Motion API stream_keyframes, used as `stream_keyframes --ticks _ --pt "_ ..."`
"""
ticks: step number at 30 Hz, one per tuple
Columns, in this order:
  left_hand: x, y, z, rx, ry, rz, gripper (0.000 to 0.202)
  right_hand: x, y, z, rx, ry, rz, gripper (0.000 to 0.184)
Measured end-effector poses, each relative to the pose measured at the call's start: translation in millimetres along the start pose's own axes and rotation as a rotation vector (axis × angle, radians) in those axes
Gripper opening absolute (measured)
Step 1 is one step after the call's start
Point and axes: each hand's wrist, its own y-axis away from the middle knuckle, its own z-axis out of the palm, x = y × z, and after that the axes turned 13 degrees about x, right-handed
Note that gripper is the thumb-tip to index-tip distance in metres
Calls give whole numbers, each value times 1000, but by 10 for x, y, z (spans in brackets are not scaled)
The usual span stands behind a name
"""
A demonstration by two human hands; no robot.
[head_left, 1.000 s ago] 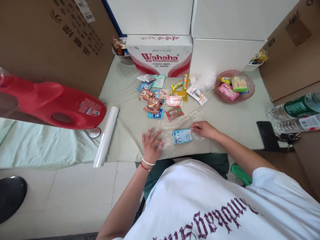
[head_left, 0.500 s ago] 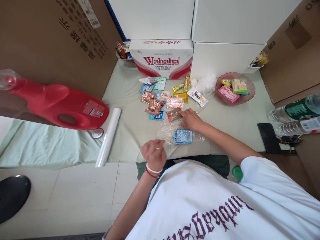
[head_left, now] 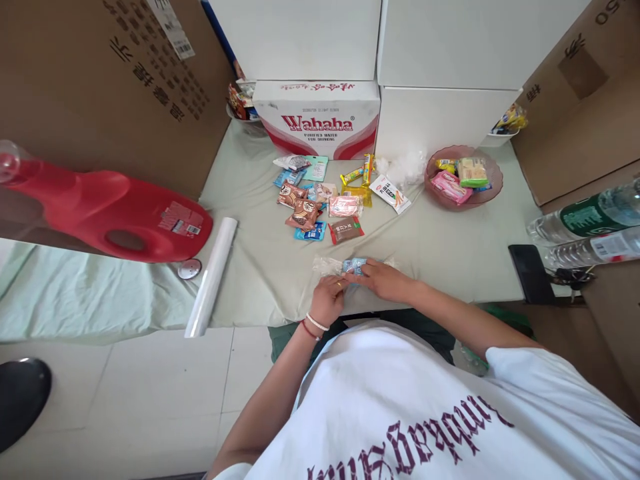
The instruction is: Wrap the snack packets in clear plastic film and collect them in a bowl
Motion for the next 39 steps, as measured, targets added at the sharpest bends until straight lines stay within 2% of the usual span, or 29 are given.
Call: stream_keyframes --ticks 2,4,6,8,11,13,16,19,22,26,28,30,32,33,35,37,39 --pt "-126 27 -104 106 34 -59 34 -19 59 103 9 35 -3 48" --pt "-227 22 -222 262 21 -144 38 -40 73 155 5 66 -7 50" --pt "-275 -19 -311 437 -70 -264 42 -65 68 170 9 79 -7 51" --pt "-252 -76 -332 526 -225 -410 41 -84 65 164 16 83 -2 52" --pt "-123 -124 -241 442 -368 -517 42 -80 76 155 29 68 9 51" --pt "-17 -115 -150 396 -300 -475 33 -57 89 165 45 47 12 50" --pt "145 -94 -24 406 -132 -416 13 -24 108 216 81 19 14 47" --pt "331 -114 113 371 -32 -366 12 -32 140 281 113 1 30 40" --pt "490 -131 259 274 -20 -225 20 -77 243 309 186 -74 32 30" --pt "536 -24 372 58 -222 79 44 -101 528 242 325 -291 -16 23" --pt "510 54 390 7 -313 134 54 -78 660 192 428 -318 121 25" --pt "488 107 400 -16 -368 146 59 -41 727 155 555 -192 413 29" --pt "481 126 410 -27 -396 145 62 -4 719 133 592 -6 662 38" --pt "482 125 414 -29 -404 146 63 10 697 123 561 53 714 42" --pt "488 118 422 -30 -418 148 64 25 635 91 469 63 714 33" --pt "495 113 427 -32 -430 149 64 14 560 32 421 -23 714 20" --pt "504 118 436 -40 -442 146 64 -24 452 -45 412 -133 741 17"
